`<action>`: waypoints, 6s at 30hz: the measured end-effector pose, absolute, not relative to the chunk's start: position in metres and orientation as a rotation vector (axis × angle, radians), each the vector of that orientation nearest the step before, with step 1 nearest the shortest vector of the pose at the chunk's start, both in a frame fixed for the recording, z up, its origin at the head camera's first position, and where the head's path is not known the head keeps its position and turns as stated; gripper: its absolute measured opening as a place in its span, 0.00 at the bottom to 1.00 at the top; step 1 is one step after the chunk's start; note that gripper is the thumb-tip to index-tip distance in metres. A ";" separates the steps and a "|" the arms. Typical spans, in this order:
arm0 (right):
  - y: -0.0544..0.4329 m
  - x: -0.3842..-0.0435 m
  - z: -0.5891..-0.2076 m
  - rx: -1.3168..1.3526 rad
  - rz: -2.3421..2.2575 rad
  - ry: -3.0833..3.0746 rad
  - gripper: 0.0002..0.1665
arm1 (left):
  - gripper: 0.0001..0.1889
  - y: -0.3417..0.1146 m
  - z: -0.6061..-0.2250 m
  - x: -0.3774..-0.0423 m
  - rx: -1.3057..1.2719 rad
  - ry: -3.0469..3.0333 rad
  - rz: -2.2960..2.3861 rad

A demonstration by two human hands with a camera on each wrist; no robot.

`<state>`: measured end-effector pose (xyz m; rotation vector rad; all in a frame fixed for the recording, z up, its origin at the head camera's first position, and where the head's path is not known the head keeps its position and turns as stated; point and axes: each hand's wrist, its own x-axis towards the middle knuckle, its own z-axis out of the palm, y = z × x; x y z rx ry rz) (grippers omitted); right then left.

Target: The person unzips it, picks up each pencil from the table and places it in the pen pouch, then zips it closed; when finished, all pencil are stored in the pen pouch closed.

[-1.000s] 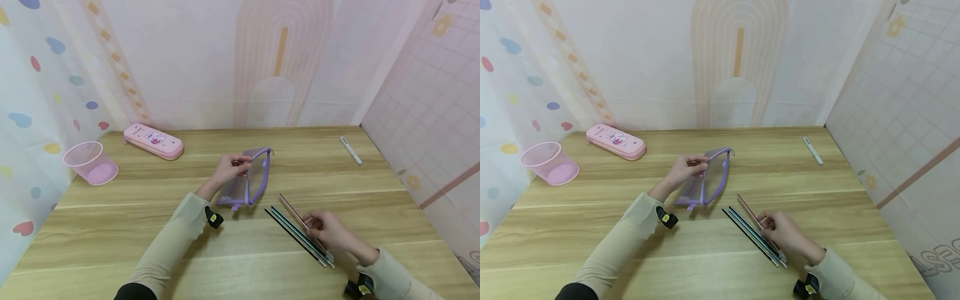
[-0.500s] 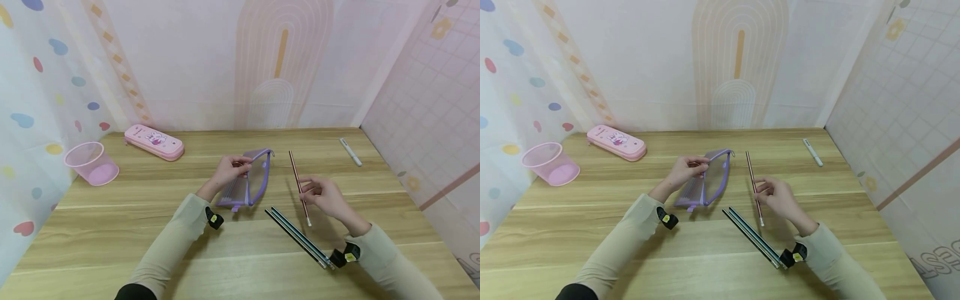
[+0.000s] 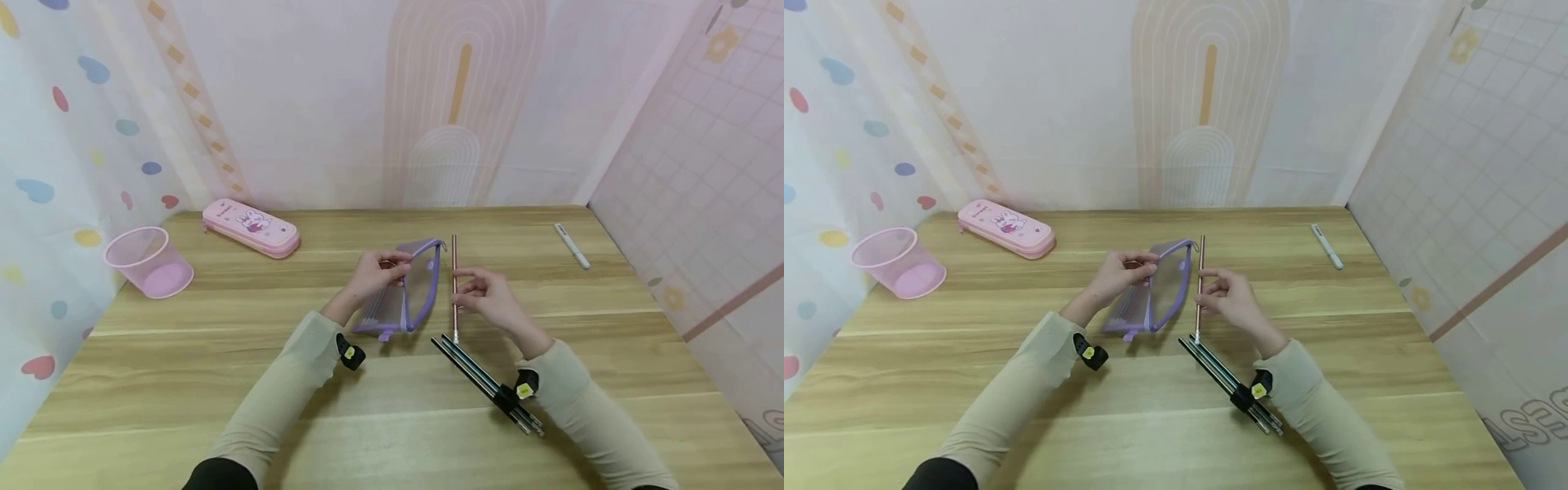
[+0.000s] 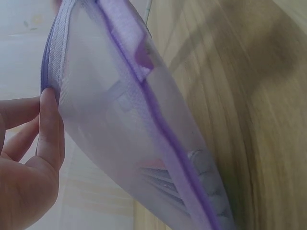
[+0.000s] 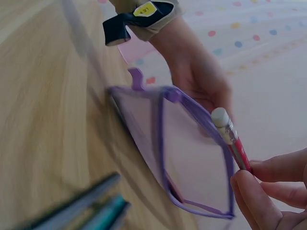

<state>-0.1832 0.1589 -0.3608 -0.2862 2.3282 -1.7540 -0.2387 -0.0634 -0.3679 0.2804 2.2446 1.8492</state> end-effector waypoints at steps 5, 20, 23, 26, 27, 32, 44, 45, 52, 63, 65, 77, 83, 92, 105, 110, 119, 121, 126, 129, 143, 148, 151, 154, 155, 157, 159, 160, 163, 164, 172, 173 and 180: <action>0.139 -0.186 -0.370 -0.255 -1.777 2.200 0.28 | 0.15 -0.061 -0.367 -0.238 0.258 2.258 1.873; 0.113 -0.212 -0.379 -0.060 -1.827 2.190 0.28 | 0.14 -0.056 -0.370 -0.239 0.316 2.266 1.805; 0.109 -0.212 -0.380 -0.069 -1.814 2.233 0.27 | 0.14 -0.056 -0.370 -0.238 0.316 2.276 1.788; 0.105 -0.212 -0.381 -0.059 -1.807 2.262 0.27 | 0.14 -0.055 -0.370 -0.238 0.322 2.282 1.775; 0.104 -0.212 -0.382 -0.053 -1.810 2.263 0.27 | 0.14 -0.055 -0.370 -0.238 0.325 2.287 1.768; 0.100 -0.214 -0.389 -0.082 -1.786 2.313 0.25 | 0.14 -0.054 -0.371 -0.237 0.341 2.266 1.777; 0.096 -0.207 -0.391 -0.181 -1.684 2.419 0.25 | 0.15 -0.054 -0.371 -0.236 0.357 2.229 1.809; 0.098 -0.206 -0.389 -0.207 -1.665 2.425 0.25 | 0.15 -0.054 -0.370 -0.236 0.357 2.228 1.810; 0.111 -0.194 -0.378 -0.370 -1.592 2.443 0.24 | 0.15 -0.057 -0.369 -0.236 0.341 2.194 1.838; 0.172 -0.158 -0.380 -0.722 -1.181 2.536 0.23 | 0.13 -0.059 -0.369 -0.237 0.315 2.211 1.843; 0.184 -0.149 -0.382 -0.710 -1.040 2.534 0.26 | 0.13 -0.059 -0.368 -0.237 0.315 2.210 1.841; 0.197 -0.099 -0.382 -0.572 -0.700 2.670 0.22 | 0.15 -0.059 -0.371 -0.238 0.334 2.188 1.839; 0.196 -0.096 -0.383 -0.603 -0.671 2.737 0.20 | 0.13 -0.058 -0.368 -0.238 0.339 2.198 1.870; 0.197 -0.096 -0.388 -0.573 -0.694 2.702 0.19 | 0.15 -0.058 -0.371 -0.238 0.345 2.181 1.855; 0.198 -0.097 -0.389 -0.549 -0.837 2.615 0.23 | 0.16 -0.059 -0.372 -0.237 0.350 2.187 1.846; 0.201 -0.098 -0.389 -0.503 -0.915 2.619 0.25 | 0.15 -0.057 -0.370 -0.236 0.328 2.193 1.850; 0.207 -0.115 -0.376 -0.550 -1.142 2.644 0.22 | 0.14 -0.058 -0.368 -0.234 0.323 2.229 1.824; 0.207 -0.122 -0.372 -0.531 -1.186 2.670 0.21 | 0.13 -0.058 -0.368 -0.234 0.310 2.234 1.818; 0.202 -0.139 -0.363 -0.436 -1.339 2.684 0.22 | 0.13 -0.059 -0.367 -0.235 0.299 2.243 1.806; 0.194 -0.144 -0.356 -0.404 -1.448 2.661 0.24 | 0.13 -0.060 -0.367 -0.235 0.301 2.242 1.808; 0.169 -0.160 -0.349 -0.296 -1.902 2.401 0.27 | 0.13 -0.060 -0.368 -0.237 0.311 2.249 1.838; 0.169 -0.171 -0.365 -0.241 -1.888 2.338 0.27 | 0.13 -0.060 -0.367 -0.235 0.299 2.260 1.833; 0.166 -0.175 -0.375 -0.229 -1.805 2.333 0.27 | 0.13 -0.059 -0.367 -0.235 0.302 2.261 1.835; 0.161 -0.177 -0.381 -0.198 -1.777 2.317 0.27 | 0.12 -0.058 -0.366 -0.234 0.309 2.265 1.833; 0.159 -0.177 -0.382 -0.195 -1.778 2.314 0.27 | 0.12 -0.058 -0.367 -0.234 0.311 2.267 1.832; 0.154 -0.179 -0.383 -0.183 -1.788 2.310 0.27 | 0.12 -0.058 -0.367 -0.234 0.312 2.267 1.837; 0.149 -0.181 -0.384 -0.164 -1.803 2.300 0.27 | 0.12 -0.057 -0.367 -0.234 0.315 2.268 1.841; 0.147 -0.183 -0.385 -0.153 -1.804 2.302 0.27 | 0.12 -0.057 -0.368 -0.234 0.320 2.272 1.839; 0.138 -0.187 -0.386 -0.120 -1.816 2.275 0.27 | 0.13 -0.057 -0.369 -0.234 0.344 2.272 1.842; 0.136 -0.188 -0.387 -0.107 -1.827 2.259 0.27 | 0.13 -0.057 -0.369 -0.235 0.354 2.272 1.841; 0.121 -0.193 -0.388 -0.055 -1.850 2.188 0.27 | 0.14 -0.056 -0.368 -0.234 0.377 2.247 1.845; 0.120 -0.194 -0.387 -0.046 -1.856 2.188 0.27 | 0.14 -0.056 -0.368 -0.234 0.378 2.246 1.847; 0.111 -0.205 -0.390 -0.011 -1.834 2.212 0.25 | 0.15 -0.055 -0.370 -0.234 0.422 2.245 1.841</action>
